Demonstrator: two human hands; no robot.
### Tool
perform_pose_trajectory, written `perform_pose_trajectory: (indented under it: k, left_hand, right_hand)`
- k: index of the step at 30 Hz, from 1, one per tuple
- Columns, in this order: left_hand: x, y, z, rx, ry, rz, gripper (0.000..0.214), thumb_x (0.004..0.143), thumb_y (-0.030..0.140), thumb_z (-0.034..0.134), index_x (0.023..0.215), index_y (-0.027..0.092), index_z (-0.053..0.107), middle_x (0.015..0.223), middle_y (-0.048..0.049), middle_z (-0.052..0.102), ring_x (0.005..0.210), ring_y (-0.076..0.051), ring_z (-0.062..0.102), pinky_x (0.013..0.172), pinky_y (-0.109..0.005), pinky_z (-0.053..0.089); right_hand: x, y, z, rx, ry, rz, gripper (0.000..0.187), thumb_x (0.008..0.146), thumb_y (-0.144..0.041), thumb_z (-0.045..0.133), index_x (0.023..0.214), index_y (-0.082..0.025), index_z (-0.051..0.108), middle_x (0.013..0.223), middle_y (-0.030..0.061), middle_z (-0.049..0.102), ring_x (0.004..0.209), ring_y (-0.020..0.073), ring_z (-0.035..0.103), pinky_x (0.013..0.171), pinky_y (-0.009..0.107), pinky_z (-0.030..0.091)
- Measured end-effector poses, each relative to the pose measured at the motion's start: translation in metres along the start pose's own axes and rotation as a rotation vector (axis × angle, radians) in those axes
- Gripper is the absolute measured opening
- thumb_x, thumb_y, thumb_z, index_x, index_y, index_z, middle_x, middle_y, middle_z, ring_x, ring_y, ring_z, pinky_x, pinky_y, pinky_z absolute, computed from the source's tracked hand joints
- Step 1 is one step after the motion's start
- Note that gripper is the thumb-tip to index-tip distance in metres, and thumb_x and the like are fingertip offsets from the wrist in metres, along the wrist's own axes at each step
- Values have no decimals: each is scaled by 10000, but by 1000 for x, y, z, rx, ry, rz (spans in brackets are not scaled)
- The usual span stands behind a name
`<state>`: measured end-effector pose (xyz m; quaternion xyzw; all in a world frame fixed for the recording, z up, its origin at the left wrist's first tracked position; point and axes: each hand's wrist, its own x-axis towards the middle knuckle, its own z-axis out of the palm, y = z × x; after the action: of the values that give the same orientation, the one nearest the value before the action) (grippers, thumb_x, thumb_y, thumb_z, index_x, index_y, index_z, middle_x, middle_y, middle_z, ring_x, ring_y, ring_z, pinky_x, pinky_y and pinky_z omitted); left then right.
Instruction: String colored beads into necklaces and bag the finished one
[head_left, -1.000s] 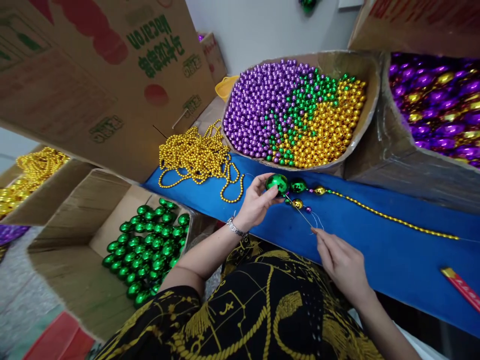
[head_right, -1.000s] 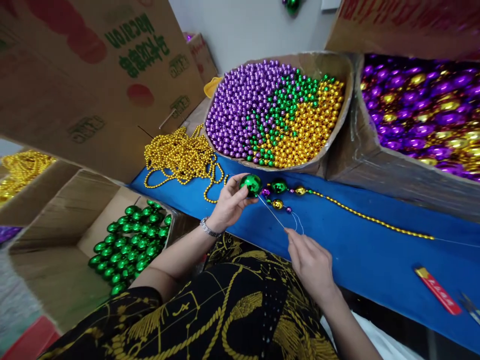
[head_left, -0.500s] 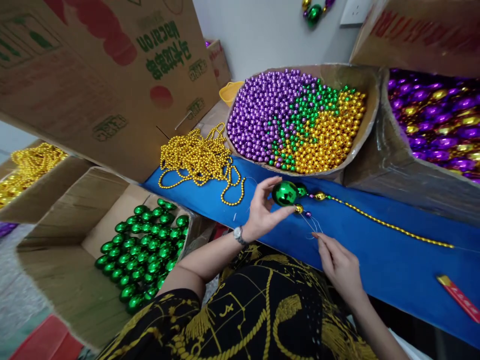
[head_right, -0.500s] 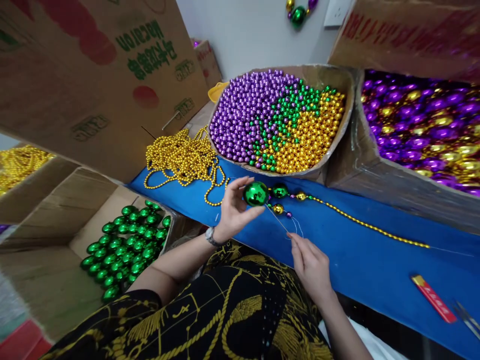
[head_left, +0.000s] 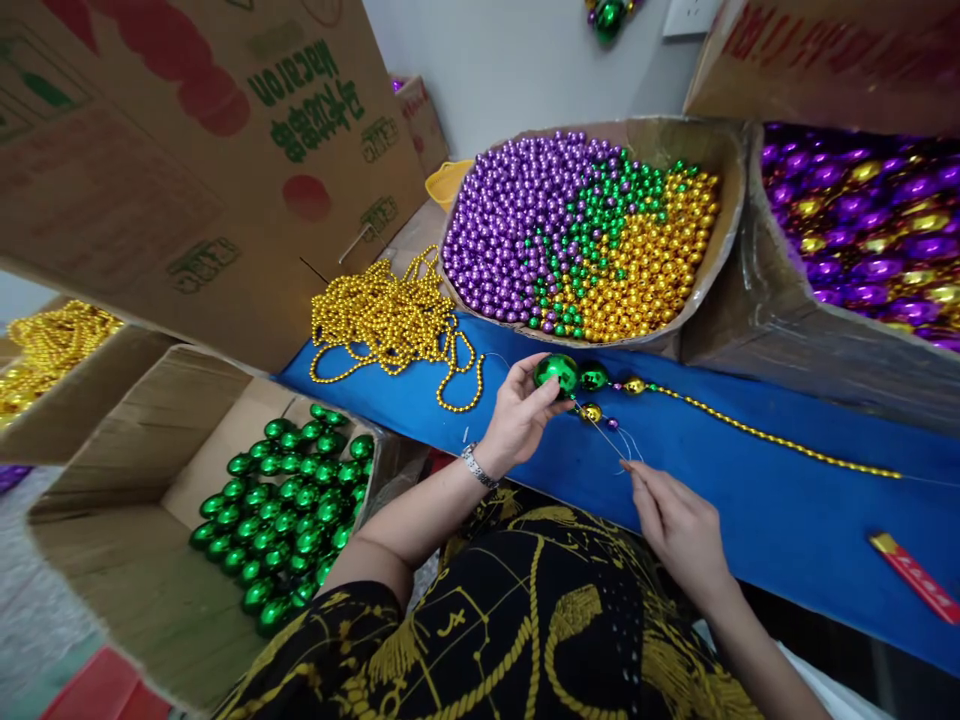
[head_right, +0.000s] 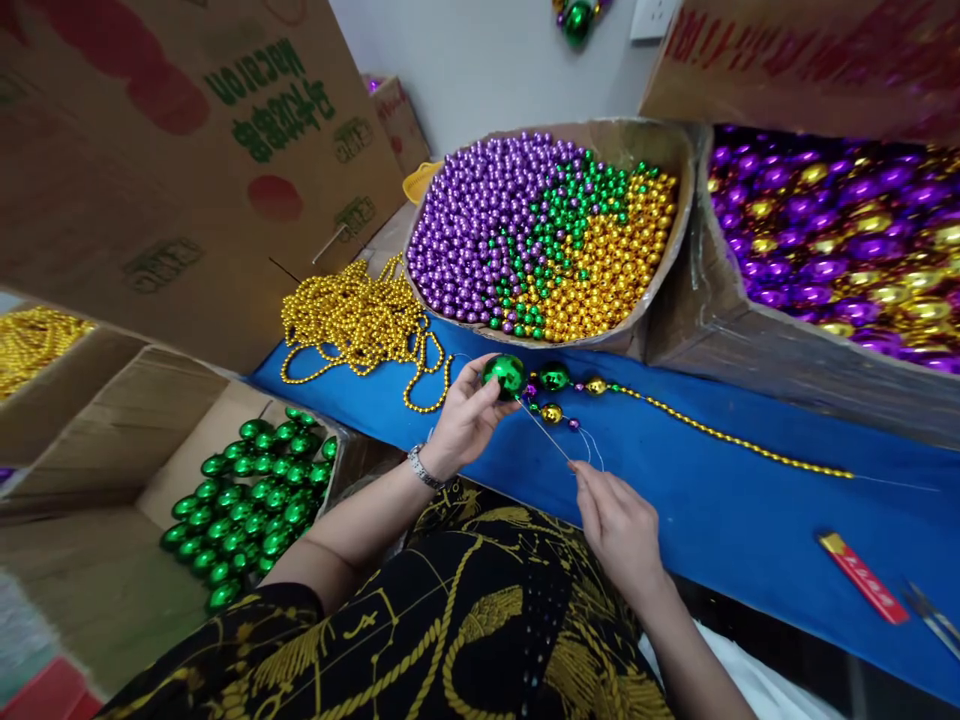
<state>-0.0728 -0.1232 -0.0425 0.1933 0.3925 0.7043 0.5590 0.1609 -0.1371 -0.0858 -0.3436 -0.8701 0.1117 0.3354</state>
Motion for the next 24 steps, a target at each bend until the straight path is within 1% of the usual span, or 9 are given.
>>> perform_pose_trajectory:
  k: [4,7,9,11,15,18,21,24]
  left_hand:
    - [-3,-8,-3,143,-59,114,537,671,269,856,1134,236,586,1145,-29,573,952,-135,604,823,-289,546]
    - [-7,-19,-5,254,-159,213,595,647,237,873,1159,231,570,1190,-51,579,1012,-154,606,871,-288,528]
    - [-9,-24,-5,296,-228,242,607,655,235,869,1173,228,552,1231,-69,573,1041,-169,608,884,-301,529]
    - [-11,-28,-5,310,-265,243,615,662,242,865,1181,227,535,1267,-81,559,1062,-180,609,886,-314,536]
    - [-14,-29,-3,304,-270,222,626,654,265,873,1173,219,524,1240,-84,568,1054,-186,613,873,-328,552]
    - [-16,-29,-1,310,-287,214,641,649,270,876,1175,218,514,1218,-84,574,1044,-187,617,872,-339,557]
    - [-18,-32,1,325,-334,202,666,632,285,886,1179,219,512,1235,-90,565,1071,-202,613,891,-354,557]
    - [-22,-37,-1,333,-385,139,683,634,292,885,1198,210,509,1233,-102,578,1052,-210,628,901,-378,556]
  right_hand:
    - [6,-3,4,-6,13,-3,218,945,-142,530,1135,-162,636,988,46,751,835,158,722,762,269,561]
    - [10,-5,7,-3,27,-6,216,943,-138,532,1133,-158,633,989,52,752,836,162,723,773,276,563]
    - [11,-6,8,15,42,6,214,944,-140,529,1129,-163,635,989,55,751,833,165,723,773,280,565]
    - [11,-6,8,50,50,24,209,947,-146,523,1119,-168,639,992,60,751,838,166,723,774,279,569]
    - [10,-5,7,118,37,68,197,953,-156,516,1103,-168,642,993,63,750,859,159,724,777,258,571]
    - [9,-4,9,82,57,60,189,949,-157,523,1097,-166,640,968,59,751,843,162,724,775,261,567]
    - [9,-4,12,44,89,32,180,946,-157,522,1082,-165,640,946,62,748,817,169,721,769,269,559]
    - [11,-5,14,51,77,53,174,958,-173,499,1075,-168,628,943,66,742,813,167,716,752,259,549]
